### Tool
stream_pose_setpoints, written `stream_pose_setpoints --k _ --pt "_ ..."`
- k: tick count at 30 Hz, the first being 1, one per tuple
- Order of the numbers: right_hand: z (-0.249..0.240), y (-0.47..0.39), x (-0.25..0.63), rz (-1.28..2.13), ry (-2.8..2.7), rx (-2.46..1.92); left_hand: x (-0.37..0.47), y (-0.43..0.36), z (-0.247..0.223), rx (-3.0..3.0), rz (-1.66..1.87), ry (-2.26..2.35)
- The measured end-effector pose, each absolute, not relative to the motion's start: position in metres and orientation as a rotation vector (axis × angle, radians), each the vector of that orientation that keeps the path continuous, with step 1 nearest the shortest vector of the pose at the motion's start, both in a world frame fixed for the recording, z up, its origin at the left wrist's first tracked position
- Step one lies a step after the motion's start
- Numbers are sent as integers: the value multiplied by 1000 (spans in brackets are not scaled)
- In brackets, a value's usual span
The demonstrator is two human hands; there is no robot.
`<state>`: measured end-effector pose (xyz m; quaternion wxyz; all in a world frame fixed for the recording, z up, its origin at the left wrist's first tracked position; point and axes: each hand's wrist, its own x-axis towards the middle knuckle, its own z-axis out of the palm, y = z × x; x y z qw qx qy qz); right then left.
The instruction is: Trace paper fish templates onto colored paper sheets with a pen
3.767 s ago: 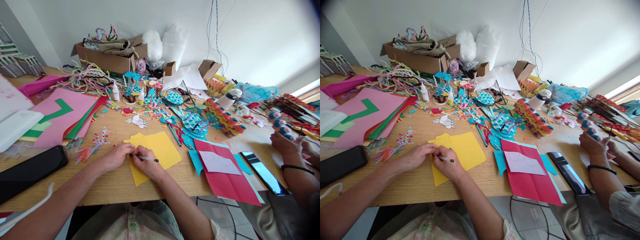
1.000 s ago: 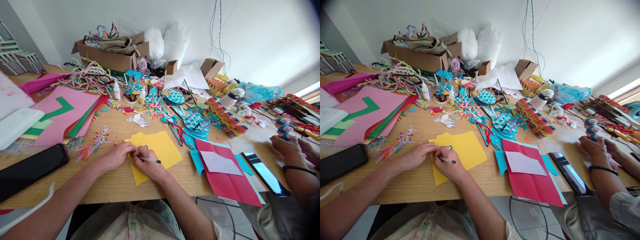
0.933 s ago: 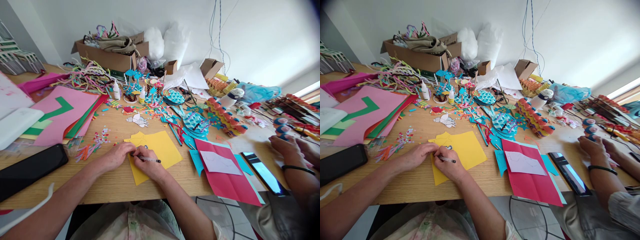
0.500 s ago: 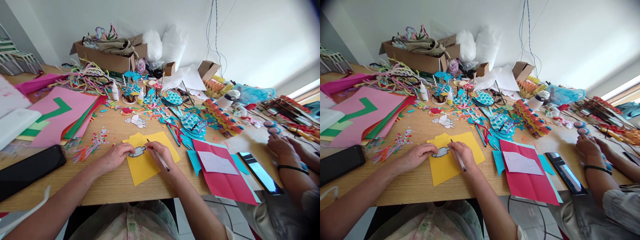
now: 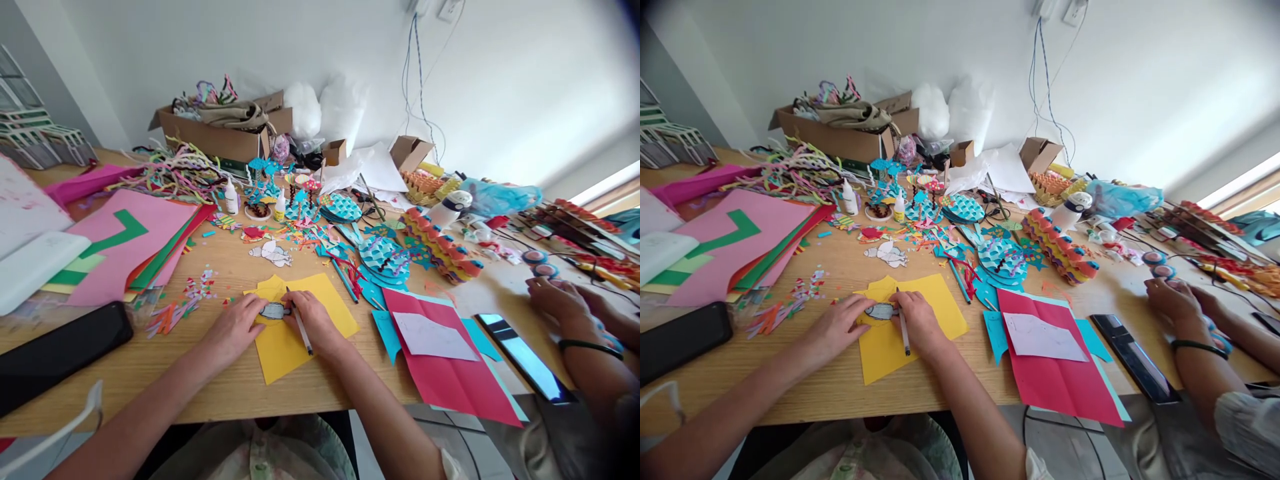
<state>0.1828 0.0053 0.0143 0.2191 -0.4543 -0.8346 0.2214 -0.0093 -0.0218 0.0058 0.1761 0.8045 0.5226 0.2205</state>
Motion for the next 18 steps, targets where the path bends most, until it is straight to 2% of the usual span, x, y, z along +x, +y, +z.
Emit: stream_pose_setpoints --k 7,13,18 --pt "7 3 183 609 -2237 -1243 2 -13 17 2342 545 1555" --pt "5 0 182 672 -2145 -1178 2 -1 20 2142 642 1502" --pt "15 10 188 680 -1792 -1281 -3 17 39 1944 784 1512"
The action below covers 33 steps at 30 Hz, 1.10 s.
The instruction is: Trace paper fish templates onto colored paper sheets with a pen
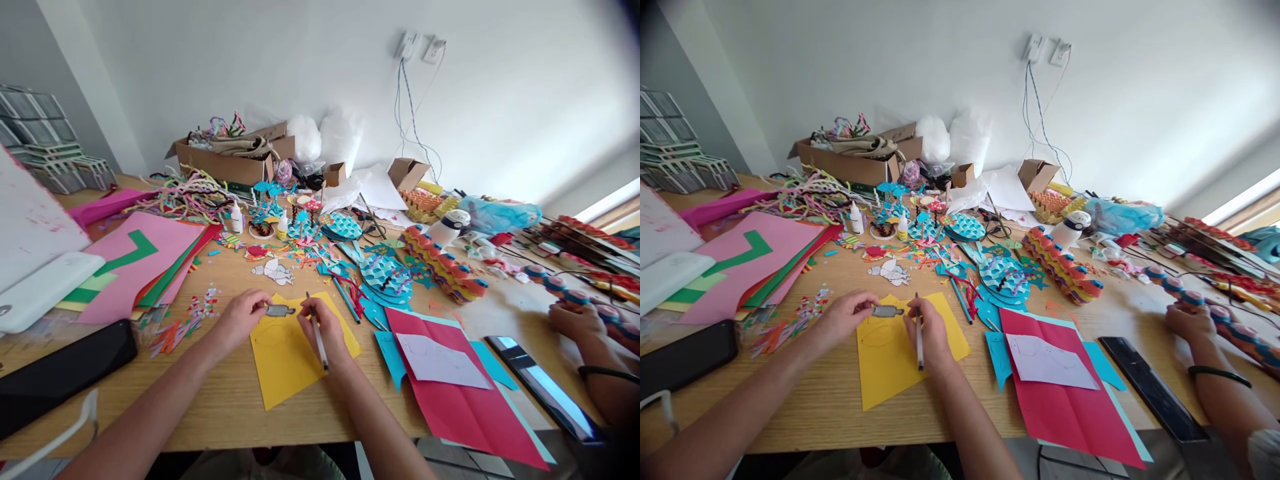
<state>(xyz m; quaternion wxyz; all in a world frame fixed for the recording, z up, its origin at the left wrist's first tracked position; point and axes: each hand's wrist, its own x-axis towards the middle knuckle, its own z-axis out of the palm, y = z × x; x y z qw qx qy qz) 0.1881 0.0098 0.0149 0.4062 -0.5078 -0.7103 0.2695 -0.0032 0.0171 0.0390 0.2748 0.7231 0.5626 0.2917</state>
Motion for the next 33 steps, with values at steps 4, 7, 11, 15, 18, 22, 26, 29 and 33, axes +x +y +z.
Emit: stream_pose_setpoints --k 4,7,11,15,18,22,26,29,33 --pt "17 16 195 632 -1629 -1351 -3 50 44 1847 903 1607" --pt "11 15 197 601 -1652 -1382 3 80 36 1840 924 1674" --pt "6 13 196 563 -1747 -1365 13 107 29 1901 892 1730" --pt "10 13 198 600 -1801 -1362 15 97 40 2043 894 1702" --pt "11 13 201 684 -1797 -1337 8 63 52 2173 834 1586" --pt "13 9 205 857 -1631 -1330 -7 2 51 2371 645 1421" --pt "29 -7 198 922 -1501 -1345 -16 -46 35 2463 540 1333" --pt "39 -22 187 1032 -1542 -1334 -16 -64 24 2494 580 1303" --pt "33 -33 171 1139 -1567 -1291 -13 -73 12 2558 593 1346"
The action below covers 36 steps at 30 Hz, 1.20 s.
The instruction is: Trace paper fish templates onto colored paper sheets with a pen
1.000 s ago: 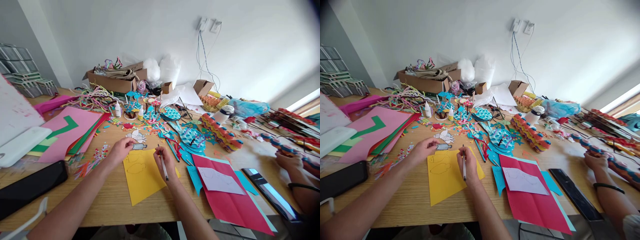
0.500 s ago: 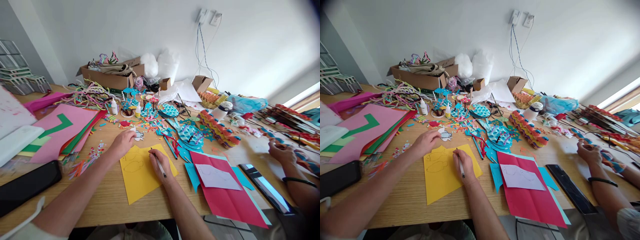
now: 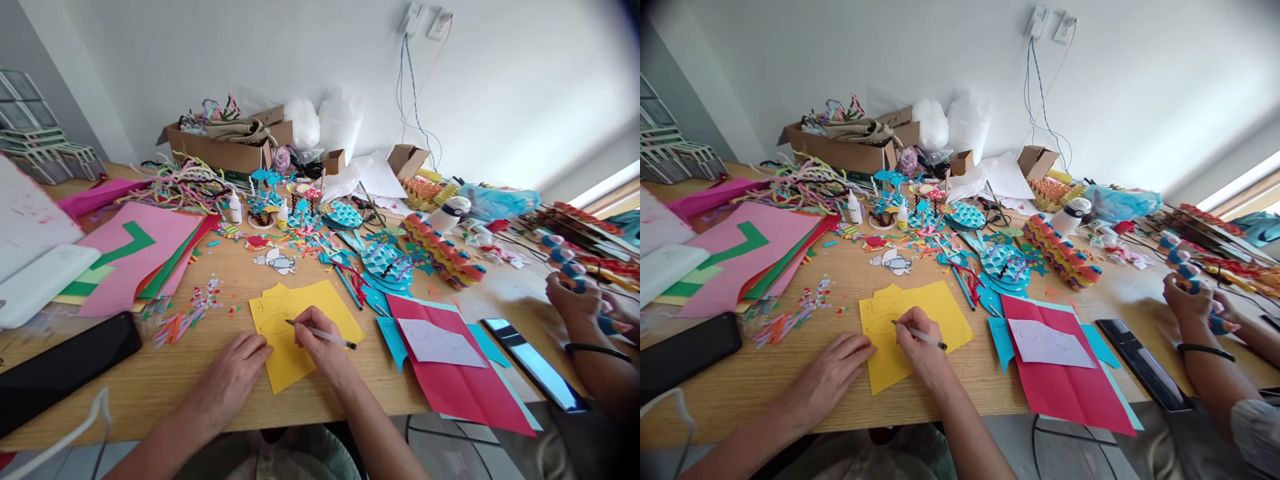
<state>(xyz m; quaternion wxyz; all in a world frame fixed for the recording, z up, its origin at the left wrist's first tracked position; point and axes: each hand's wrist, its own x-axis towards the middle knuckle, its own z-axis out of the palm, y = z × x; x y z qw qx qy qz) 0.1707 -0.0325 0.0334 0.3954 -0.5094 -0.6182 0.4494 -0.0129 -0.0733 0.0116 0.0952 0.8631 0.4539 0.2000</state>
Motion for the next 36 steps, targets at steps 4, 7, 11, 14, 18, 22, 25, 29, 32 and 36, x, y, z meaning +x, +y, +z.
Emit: stream_pose_setpoints --k 4,7,11,14,18,22,25,29,32,36 --pt "17 -32 158 1088 -1639 -1326 -10 -77 2 2598 557 1403" --pt "8 -31 153 1001 -1671 -1366 -7 -80 -3 2603 565 1479" --pt "6 -33 151 1001 -1698 -1346 -4 -82 -7 2608 608 1521" --pt "8 -35 151 1031 -1721 -1313 -5 -83 -10 2630 636 1501" --pt "8 -35 150 993 -1723 -1338 -7 -82 -15 2653 617 1504" --pt "7 -34 149 949 -1769 -1349 -7 -83 -15 2680 602 1486" --pt "7 -34 149 944 -1782 -1349 -7 -83 -14 2689 622 1489" --pt "7 -35 149 947 -1776 -1359 -6 -83 -13 2686 648 1510" --pt "7 -34 149 939 -1791 -1369 -7 -83 -12 2715 639 1495" --pt "7 -34 149 926 -1812 -1374 -7 -83 -12 2720 633 1501"
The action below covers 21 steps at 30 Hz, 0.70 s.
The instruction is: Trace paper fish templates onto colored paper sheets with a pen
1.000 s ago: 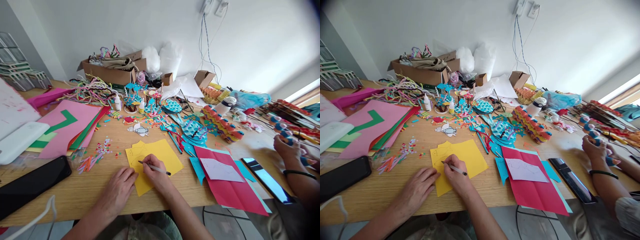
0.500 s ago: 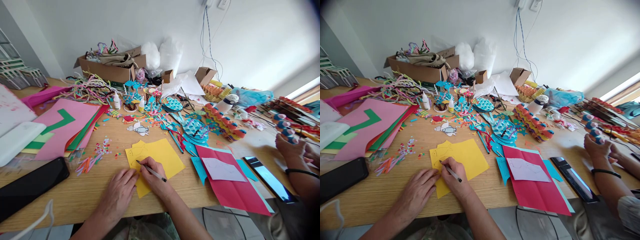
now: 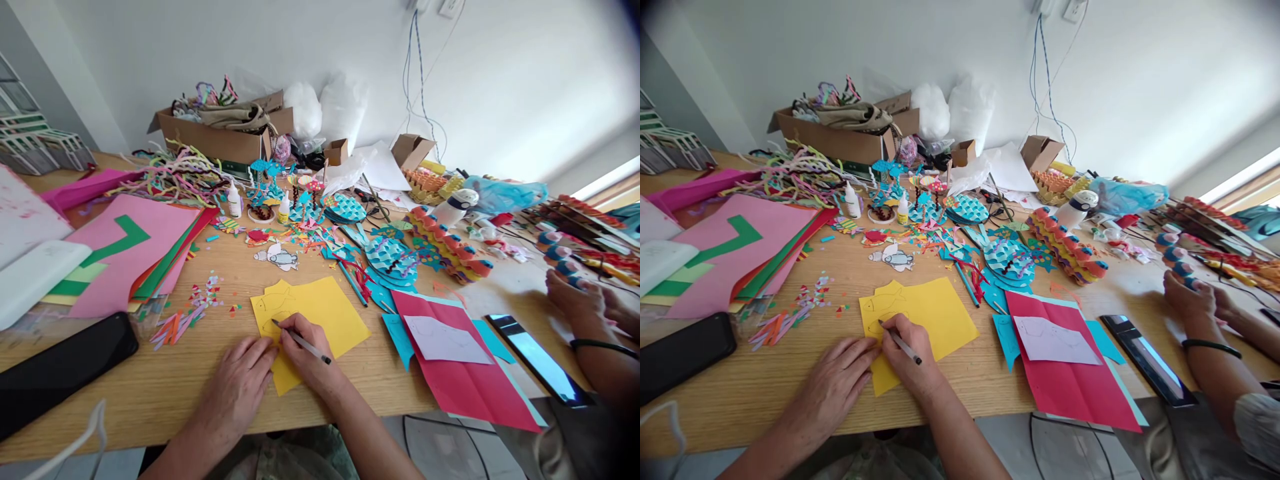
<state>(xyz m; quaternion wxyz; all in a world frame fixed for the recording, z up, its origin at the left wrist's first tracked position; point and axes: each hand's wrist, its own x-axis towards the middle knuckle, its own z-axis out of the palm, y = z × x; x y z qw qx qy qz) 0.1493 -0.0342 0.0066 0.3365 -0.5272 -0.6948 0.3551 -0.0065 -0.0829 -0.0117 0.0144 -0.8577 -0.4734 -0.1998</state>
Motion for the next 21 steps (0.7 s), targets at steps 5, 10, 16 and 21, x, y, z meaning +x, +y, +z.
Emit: stream_pose_setpoints --k 5,10,16,21 --pt "4 -35 151 885 -1828 -1347 -5 -84 -13 -2655 -668 -1504" --pt "4 -38 154 868 -1815 -1307 -5 -84 -14 -2660 -724 -1499" --pt "5 -40 156 893 -1794 -1297 -4 -84 -12 -2661 -741 -1499" --pt "5 -40 156 923 -1762 -1308 -5 -84 -11 -2664 -754 -1478"
